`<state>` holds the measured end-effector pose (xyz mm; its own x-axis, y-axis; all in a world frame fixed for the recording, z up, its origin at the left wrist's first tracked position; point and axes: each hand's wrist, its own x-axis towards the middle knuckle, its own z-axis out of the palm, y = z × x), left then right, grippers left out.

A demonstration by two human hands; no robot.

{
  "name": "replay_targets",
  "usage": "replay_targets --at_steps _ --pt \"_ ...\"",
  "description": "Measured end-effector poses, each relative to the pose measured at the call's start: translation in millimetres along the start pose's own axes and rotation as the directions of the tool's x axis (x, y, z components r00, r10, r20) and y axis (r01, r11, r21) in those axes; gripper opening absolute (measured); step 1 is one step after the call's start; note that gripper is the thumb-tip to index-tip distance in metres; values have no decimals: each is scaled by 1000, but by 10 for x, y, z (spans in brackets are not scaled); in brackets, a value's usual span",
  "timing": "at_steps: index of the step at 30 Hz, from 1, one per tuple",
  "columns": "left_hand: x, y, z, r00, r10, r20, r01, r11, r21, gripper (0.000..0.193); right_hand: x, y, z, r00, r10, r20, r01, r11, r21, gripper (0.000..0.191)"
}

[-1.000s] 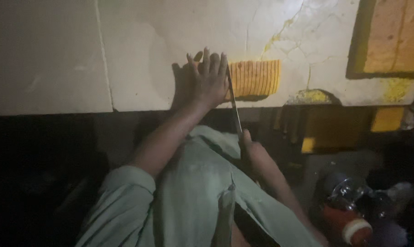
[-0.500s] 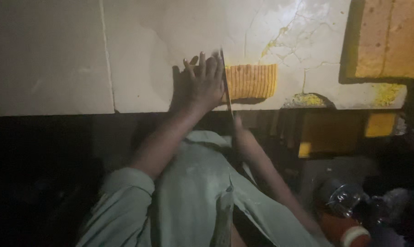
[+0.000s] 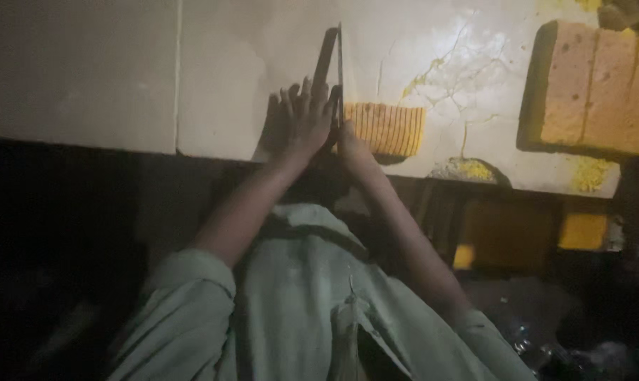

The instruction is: The person places yellow sponge blocks on a tiled table and slices each block into thin strips with a long knife, working through one block at a time and setting sliced blocks aside. At the end the person picks up a metal tray.

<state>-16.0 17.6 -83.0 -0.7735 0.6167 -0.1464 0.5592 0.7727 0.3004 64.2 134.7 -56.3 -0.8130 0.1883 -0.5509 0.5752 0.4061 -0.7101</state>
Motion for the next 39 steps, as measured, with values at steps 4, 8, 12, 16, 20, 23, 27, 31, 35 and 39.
replay_targets --at_steps 4,8,12,16,20,23,27,31,35,39 --pt "13 12 -28 1000 -15 2 15 1000 -25 73 -820 337 -1 842 494 216 -522 847 98 85" --pt "53 0 6 992 -27 120 30 999 -18 72 -1126 692 214 974 133 182 -105 982 -155 95" --pt "14 -83 23 997 23 78 -21 999 -33 75 -559 484 309 961 274 47 -269 959 -91 91" --pt "-10 -158 -113 993 34 111 -29 998 -49 72 -153 -92 89 981 190 -27 -188 979 75 90" --pt "-13 -225 -224 996 89 -10 -89 995 36 79 -465 -563 81 802 585 122 -590 741 321 89" --pt "-80 -372 -202 977 185 103 -189 981 32 65 -1055 -480 111 724 682 104 -688 725 40 90" --pt "-50 -342 -63 989 151 -6 -151 988 -35 69 -1079 -17 336 813 580 48 -582 811 58 89" --pt "3 -214 -43 939 81 -335 -143 976 -166 73 -471 131 416 897 440 -33 -432 892 131 86" --pt "-73 -323 -187 981 189 38 -190 981 38 66 -234 -373 247 868 492 64 -440 704 558 77" --pt "-89 -427 -194 993 118 -13 -119 989 -84 63 -745 -639 174 905 415 90 -406 785 468 76"
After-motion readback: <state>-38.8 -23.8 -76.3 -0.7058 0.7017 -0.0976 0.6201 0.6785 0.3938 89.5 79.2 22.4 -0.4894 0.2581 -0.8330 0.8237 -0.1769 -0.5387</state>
